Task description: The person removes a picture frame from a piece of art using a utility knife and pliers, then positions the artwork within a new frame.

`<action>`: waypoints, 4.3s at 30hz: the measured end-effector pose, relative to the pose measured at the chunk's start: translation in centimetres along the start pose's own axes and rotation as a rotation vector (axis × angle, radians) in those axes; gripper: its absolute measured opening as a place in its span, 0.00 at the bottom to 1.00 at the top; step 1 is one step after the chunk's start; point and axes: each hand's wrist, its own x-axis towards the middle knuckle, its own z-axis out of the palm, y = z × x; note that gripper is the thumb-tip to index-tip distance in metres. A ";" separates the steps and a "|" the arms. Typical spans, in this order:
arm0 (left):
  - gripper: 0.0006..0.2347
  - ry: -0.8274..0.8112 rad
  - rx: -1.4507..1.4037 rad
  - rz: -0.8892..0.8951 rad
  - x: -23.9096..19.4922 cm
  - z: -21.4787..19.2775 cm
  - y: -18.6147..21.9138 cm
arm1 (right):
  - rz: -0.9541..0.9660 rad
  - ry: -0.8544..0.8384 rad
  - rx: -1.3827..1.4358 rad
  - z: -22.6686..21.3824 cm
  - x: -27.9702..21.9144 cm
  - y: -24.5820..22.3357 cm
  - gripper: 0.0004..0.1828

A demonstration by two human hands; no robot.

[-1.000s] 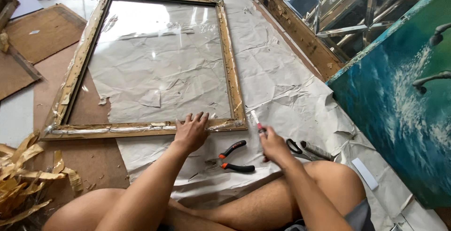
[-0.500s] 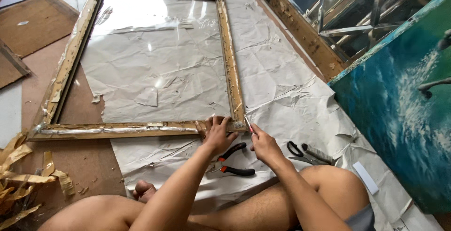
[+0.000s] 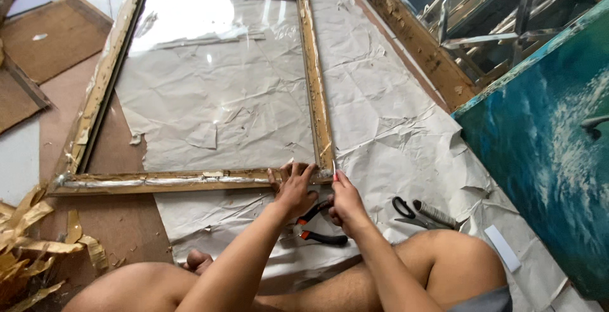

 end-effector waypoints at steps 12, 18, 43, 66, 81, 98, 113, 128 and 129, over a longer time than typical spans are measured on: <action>0.35 -0.001 0.139 0.004 2.0 2.9 -2.3 | 0.132 -0.088 0.403 0.4 2.1 0.8 0.30; 0.34 0.009 0.017 0.029 3.3 5.0 -3.9 | -0.181 0.115 -0.548 0.3 6.7 5.8 0.31; 0.35 -0.045 0.023 -0.004 -0.1 1.2 -1.0 | -0.244 0.210 -0.373 -13.1 15.8 1.8 0.25; 0.29 -0.200 0.016 -0.130 4.2 5.2 -5.2 | -0.667 -0.366 -0.769 -12.5 3.8 -3.9 0.24; 0.29 -0.206 -0.026 -0.127 2.6 1.9 -2.1 | -0.978 0.133 -1.489 -12.5 16.1 -0.3 0.11; 0.31 -0.222 0.055 -0.155 3.0 3.0 -2.4 | -0.913 0.255 -1.428 -12.9 14.7 -1.0 0.07; 0.29 -0.229 0.071 -0.171 2.6 2.2 -1.7 | -0.803 0.286 -1.375 -12.4 14.9 -0.4 0.10; 0.29 -0.204 0.010 -0.157 1.7 1.1 -0.8 | -1.123 0.406 -1.531 -12.0 14.8 0.4 0.10; 0.30 -0.201 -0.034 -0.141 1.4 0.4 -0.3 | -1.154 0.423 -1.514 -11.7 13.9 0.1 0.08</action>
